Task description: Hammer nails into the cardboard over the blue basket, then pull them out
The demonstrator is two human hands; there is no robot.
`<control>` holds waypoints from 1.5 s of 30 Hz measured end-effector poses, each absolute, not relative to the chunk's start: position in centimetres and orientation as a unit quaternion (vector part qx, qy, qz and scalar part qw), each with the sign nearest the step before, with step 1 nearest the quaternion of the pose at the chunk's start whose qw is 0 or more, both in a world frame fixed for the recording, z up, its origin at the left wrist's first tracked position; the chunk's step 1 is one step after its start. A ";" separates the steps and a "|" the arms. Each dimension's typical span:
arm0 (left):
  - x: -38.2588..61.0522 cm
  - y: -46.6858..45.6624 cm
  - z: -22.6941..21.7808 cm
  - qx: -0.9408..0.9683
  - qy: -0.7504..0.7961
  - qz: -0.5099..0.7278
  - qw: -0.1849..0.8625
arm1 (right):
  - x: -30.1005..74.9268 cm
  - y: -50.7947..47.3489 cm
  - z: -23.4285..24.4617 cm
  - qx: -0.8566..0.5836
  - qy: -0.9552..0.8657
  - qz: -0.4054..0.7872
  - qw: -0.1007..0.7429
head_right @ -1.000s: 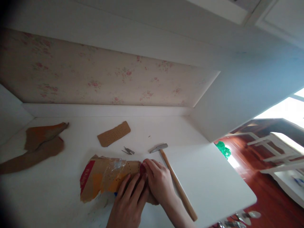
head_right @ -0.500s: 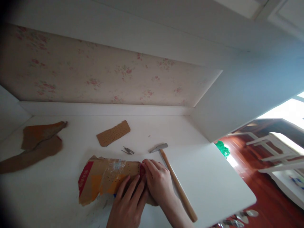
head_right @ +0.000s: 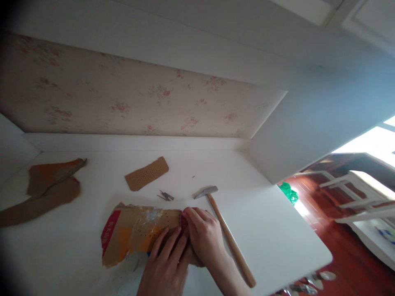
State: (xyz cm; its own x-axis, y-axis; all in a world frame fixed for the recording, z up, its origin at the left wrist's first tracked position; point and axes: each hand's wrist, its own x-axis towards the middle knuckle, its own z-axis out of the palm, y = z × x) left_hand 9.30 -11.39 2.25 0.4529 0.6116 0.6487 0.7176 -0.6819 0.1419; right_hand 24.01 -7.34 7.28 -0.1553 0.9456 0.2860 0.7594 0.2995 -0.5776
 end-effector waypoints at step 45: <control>8.9 -4.8 5.3 -0.767 -0.435 -0.418 -0.218 | 31.8 -11.1 4.4 -0.740 -0.571 0.125 0.332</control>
State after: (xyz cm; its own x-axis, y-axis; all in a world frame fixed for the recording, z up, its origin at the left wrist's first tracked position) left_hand 8.94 -4.82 5.30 0.2719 0.8499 0.4514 0.4863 -0.5261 0.6977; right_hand 31.77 -11.12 4.37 0.3164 0.9285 0.1945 0.7628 -0.1272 -0.6340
